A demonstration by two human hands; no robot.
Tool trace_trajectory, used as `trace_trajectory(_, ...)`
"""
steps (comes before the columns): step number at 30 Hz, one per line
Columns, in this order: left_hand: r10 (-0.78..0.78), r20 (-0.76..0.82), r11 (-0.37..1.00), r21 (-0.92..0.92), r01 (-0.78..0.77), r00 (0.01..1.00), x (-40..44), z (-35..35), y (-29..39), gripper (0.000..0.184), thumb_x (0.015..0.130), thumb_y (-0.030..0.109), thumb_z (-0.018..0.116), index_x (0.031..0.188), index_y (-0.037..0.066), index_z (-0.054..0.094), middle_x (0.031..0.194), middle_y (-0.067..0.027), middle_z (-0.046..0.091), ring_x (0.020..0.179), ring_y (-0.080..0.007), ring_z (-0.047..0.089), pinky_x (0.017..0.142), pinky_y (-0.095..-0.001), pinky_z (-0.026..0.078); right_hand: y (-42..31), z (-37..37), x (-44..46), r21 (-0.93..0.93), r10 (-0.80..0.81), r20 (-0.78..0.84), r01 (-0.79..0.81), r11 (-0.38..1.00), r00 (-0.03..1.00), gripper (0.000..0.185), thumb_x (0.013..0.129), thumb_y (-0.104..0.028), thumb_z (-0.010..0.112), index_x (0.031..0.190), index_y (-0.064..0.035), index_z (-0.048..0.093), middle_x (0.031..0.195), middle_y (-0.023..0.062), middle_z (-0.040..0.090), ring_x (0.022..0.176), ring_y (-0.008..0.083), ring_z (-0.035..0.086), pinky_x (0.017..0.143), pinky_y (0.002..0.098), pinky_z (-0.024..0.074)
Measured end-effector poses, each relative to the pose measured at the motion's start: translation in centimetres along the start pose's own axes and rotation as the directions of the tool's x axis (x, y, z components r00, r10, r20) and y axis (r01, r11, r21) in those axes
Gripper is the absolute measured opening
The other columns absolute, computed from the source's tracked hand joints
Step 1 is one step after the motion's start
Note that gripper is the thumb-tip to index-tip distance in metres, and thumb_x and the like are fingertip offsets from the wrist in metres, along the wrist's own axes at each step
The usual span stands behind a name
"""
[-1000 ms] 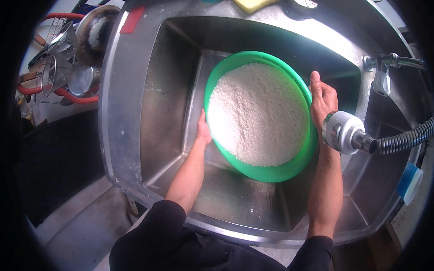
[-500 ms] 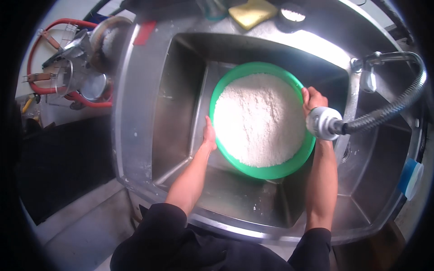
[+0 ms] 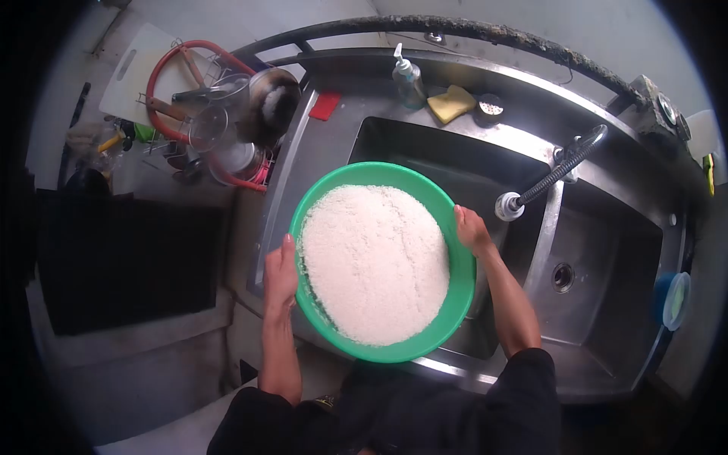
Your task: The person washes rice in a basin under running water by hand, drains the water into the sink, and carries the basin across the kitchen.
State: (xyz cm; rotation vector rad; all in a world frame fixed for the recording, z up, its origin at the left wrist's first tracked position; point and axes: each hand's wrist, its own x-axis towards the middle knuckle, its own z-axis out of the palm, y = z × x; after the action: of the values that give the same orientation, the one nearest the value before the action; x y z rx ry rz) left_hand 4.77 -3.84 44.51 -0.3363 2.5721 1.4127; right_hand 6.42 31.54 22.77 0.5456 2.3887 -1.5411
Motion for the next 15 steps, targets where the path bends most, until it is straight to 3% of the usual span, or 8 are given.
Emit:
trace_trajectory(2, 0.154, -0.023, 0.985, 0.076, -0.152, 0.988, -1.4, -1.5, 2.7, 0.052, 0.103, 0.033, 0.042, 0.073, -0.006, 0.060, 0.057, -0.0025, 0.054, 0.056, -0.0050, 0.042, 0.052, -0.0312, 0.037, 0.2, 1.6, -1.6, 0.030, -0.028, -0.057, 0.030, 0.999, 0.998, 0.051, 0.103, -0.040, 0.029, 0.096, 0.0031, 0.054, 0.092, 0.0274, 0.060, 0.089, 0.0440, 0.058, 0.080, 0.0463, 0.0440)
trace_trajectory(6, -0.012, 0.094, 0.995, -0.102, 0.022, 0.995, -4.7, -4.0, 7.9, 0.049, 0.103, 0.031, 0.044, 0.076, -0.006, 0.061, 0.058, -0.0029, 0.056, 0.057, -0.0060, 0.044, 0.054, -0.0312, 0.039, -1.9, 0.4, -7.0, -0.032, 0.056, -0.054, -0.058, 0.998, 0.997, 0.052, 0.104, -0.037, 0.028, 0.095, 0.0052, 0.056, 0.092, 0.0282, 0.061, 0.092, 0.0466, 0.057, 0.081, 0.0462, 0.0441)
trace_trajectory(8, 0.215, 0.049, 0.976, 0.035, -0.217, 0.975, -7.5, -3.4, 7.3, 0.049, 0.103, 0.031, 0.043, 0.076, -0.006, 0.061, 0.060, -0.0031, 0.058, 0.057, -0.0060, 0.046, 0.055, -0.0303, 0.041, -1.6, 0.3, -9.9, -0.019, -0.088, -0.115, 0.086, 0.996, 0.990, 0.053, 0.104, -0.036, 0.027, 0.097, 0.0069, 0.057, 0.092, 0.0282, 0.062, 0.094, 0.0457, 0.059, 0.082, 0.0468, 0.0441)
trace_trajectory(9, 0.335, 0.061, 0.937, 0.087, -0.339, 0.940, -8.3, -2.5, 7.0, 0.049, 0.103, 0.030, 0.043, 0.076, -0.005, 0.061, 0.061, -0.0033, 0.058, 0.058, -0.0060, 0.046, 0.056, -0.0299, 0.042, -0.8, -0.1, -10.6, -0.034, -0.042, -0.143, 0.038, 0.999, 0.989, 0.053, 0.104, -0.036, 0.027, 0.098, 0.0068, 0.058, 0.093, 0.0281, 0.062, 0.095, 0.0454, 0.059, 0.082, 0.0470, 0.0442)
trace_trajectory(10, 0.290, 0.138, 0.947, 0.100, -0.305, 0.947, -8.9, -2.6, 6.5, 0.048, 0.103, 0.031, 0.043, 0.076, -0.006, 0.060, 0.062, -0.0034, 0.058, 0.059, -0.0058, 0.047, 0.056, -0.0290, 0.042, 0.3, -0.6, -11.5, -0.053, 0.004, -0.159, -0.013, 0.998, 0.987, 0.053, 0.104, -0.036, 0.027, 0.099, 0.0067, 0.058, 0.094, 0.0281, 0.063, 0.095, 0.0450, 0.060, 0.082, 0.0472, 0.0444)
trace_trajectory(13, 0.050, 0.149, 0.972, -0.234, -0.014, 0.988, -9.2, -2.5, 5.0, 0.047, 0.103, 0.029, 0.044, 0.075, -0.006, 0.058, 0.061, -0.0021, 0.056, 0.059, -0.0058, 0.045, 0.055, -0.0291, 0.040, -4.1, -5.4, -16.9, 0.029, 0.190, -0.067, -0.189, 0.982, 0.979, 0.054, 0.104, -0.037, 0.028, 0.100, 0.0074, 0.058, 0.095, 0.0295, 0.063, 0.097, 0.0456, 0.059, 0.083, 0.0483, 0.0433)
trace_trajectory(14, 0.179, 0.137, 0.974, -0.163, -0.156, 0.974, -9.5, -1.5, 2.7, 0.048, 0.103, 0.030, 0.044, 0.075, -0.006, 0.058, 0.061, -0.0014, 0.055, 0.058, -0.0060, 0.044, 0.054, -0.0297, 0.040, -1.9, -5.5, -17.3, -0.036, 0.107, -0.179, -0.115, 0.993, 0.978, 0.057, 0.105, -0.042, 0.030, 0.090, 0.0067, 0.055, 0.074, 0.0139, 0.057, 0.071, 0.0220, 0.054, 0.069, 0.0414, 0.0449)
trace_trajectory(15, 0.220, 0.177, 0.969, -0.152, -0.194, 0.959, -10.0, -0.7, 3.2, 0.048, 0.103, 0.030, 0.044, 0.076, -0.006, 0.059, 0.061, -0.0014, 0.056, 0.058, -0.0060, 0.045, 0.054, -0.0298, 0.040, 0.6, -5.7, -17.2, -0.077, 0.078, -0.271, -0.102, 0.992, 0.959, 0.057, 0.105, -0.042, 0.030, 0.089, 0.0066, 0.055, 0.073, 0.0132, 0.058, 0.071, 0.0212, 0.054, 0.069, 0.0407, 0.0451)
